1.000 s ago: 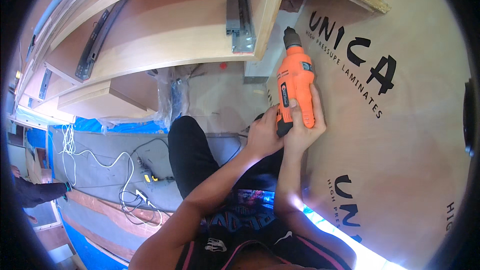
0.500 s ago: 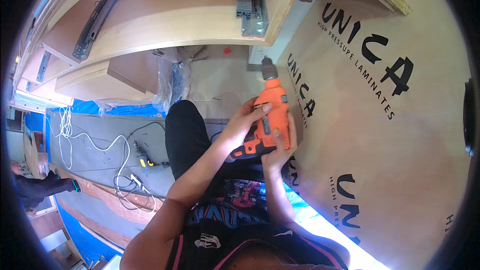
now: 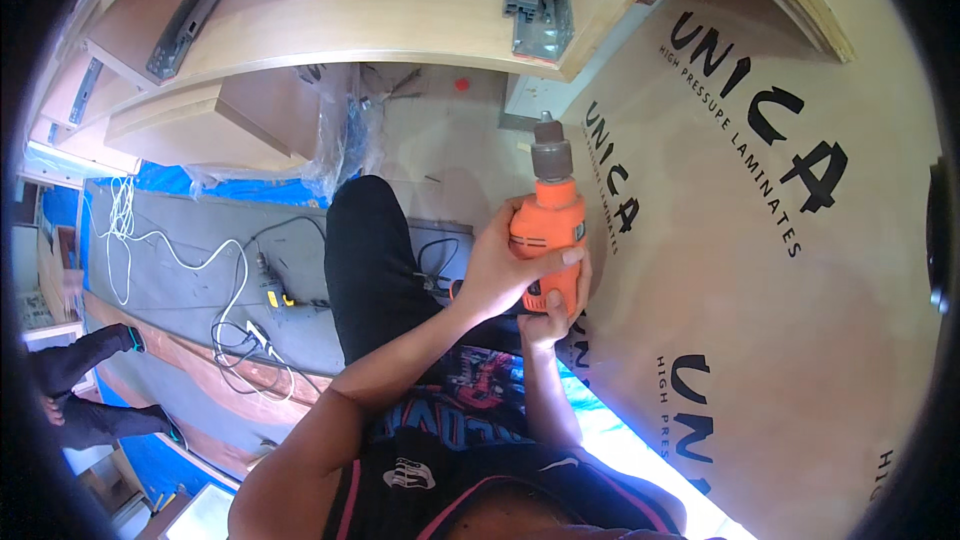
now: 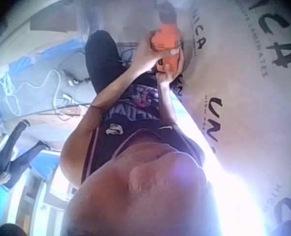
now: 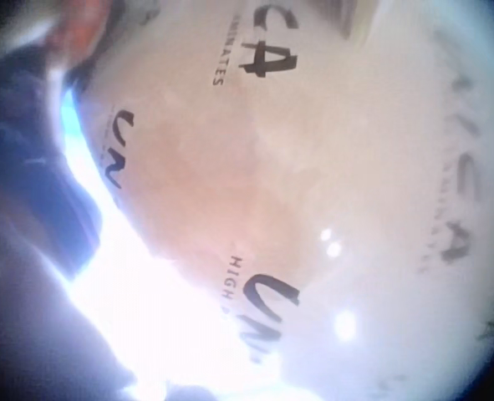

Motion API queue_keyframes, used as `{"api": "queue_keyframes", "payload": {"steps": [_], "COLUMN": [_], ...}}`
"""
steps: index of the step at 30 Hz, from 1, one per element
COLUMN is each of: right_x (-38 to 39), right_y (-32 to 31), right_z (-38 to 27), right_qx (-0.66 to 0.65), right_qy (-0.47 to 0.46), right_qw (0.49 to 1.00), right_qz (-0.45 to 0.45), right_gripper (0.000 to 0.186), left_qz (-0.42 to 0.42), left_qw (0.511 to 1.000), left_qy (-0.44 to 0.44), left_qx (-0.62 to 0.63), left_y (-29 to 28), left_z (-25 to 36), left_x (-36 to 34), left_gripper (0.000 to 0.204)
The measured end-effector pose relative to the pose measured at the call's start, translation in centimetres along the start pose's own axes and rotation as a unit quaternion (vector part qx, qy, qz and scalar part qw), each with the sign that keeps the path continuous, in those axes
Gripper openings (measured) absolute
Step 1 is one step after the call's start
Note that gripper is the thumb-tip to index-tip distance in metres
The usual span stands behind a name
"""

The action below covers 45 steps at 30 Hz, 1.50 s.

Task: The person sits on the floor and uses a chuck key to adjust the drill bit in a power drill, then stands and uses the drill to make holes in wooden cabinetry.

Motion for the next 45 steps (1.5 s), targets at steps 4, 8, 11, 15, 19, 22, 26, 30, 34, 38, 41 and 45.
{"api": "queue_keyframes", "payload": {"steps": [4,8,11,15,19,22,26,30,34,38,41,45], "right_x": [0.6,1.5,1.5,1.7,2.5,2.4,1.8,1.8,1.1,0.7,0.3,0.6], "right_y": [0.4,-0.6,0.6,0.5,0.0,0.0,0.5,0.6,1.1,0.7,0.7,3.1], "right_z": [-0.3,0.4,0.5,1.1,1.1,1.0,1.3,1.4,0.3,-0.1,0.1,0.7], "right_qx": [0.012,0.045,0.041,0.042,0.076,0.103,0.104,0.111,0.192,0.195,0.16,0.194], "right_qy": [-0.014,-0.028,-0.019,-0.013,-0.01,-0.023,-0.021,-0.037,-0.093,-0.07,-0.053,-0.053], "right_qw": [1.0,0.998,0.998,0.997,0.993,0.989,0.987,0.985,0.959,0.956,0.955,0.938], "right_qz": [-0.014,-0.031,-0.046,-0.061,-0.088,-0.101,-0.124,-0.129,-0.187,-0.207,-0.243,-0.283], "right_gripper": [0.103,0.107,0.109,0.109,0.107,0.105,0.101,0.101,0.101,0.1,0.1,0.106], "left_qz": [-0.027,-0.035,-0.049,-0.045,-0.027,-0.013,-0.022,-0.023,-0.024,-0.005,-0.001,-0.018], "left_qw": [0.999,0.999,0.999,0.999,0.999,0.998,0.997,0.996,0.988,0.983,0.979,0.973], "left_qy": [0.007,0.023,0.013,0.022,0.016,0.001,0.006,0.0,-0.006,-0.008,-0.011,-0.008], "left_qx": [0.015,-0.004,0.011,-0.011,0.011,0.06,0.067,0.086,0.152,0.184,0.205,0.23], "left_y": [-0.2,-0.1,-0.6,-1.2,-2.1,-2.5,-3.2,-3.8,-4.3,-4.0,-4.3,-6.7], "left_z": [-0.2,0.4,0.7,1.2,0.7,0.6,-0.2,-0.6,-0.9,-1.6,-2.1,-1.8], "left_x": [0.4,0.8,0.4,-0.2,0.1,0.2,-0.6,-0.8,-0.6,-0.4,-0.2,0.1], "left_gripper": [0.076,0.077,0.078,0.075,0.072,0.07,0.068,0.07,0.071,0.07,0.068,0.068]}}
Point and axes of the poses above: each hand's wrist, its own x-axis away from the middle knuckle, its own y-axis out of the palm, z = x × y, the point moved 8 cm from there along -x, towards the middle knuckle, and after that the axes turned 8 degrees about -y, right-handed, at the moved point
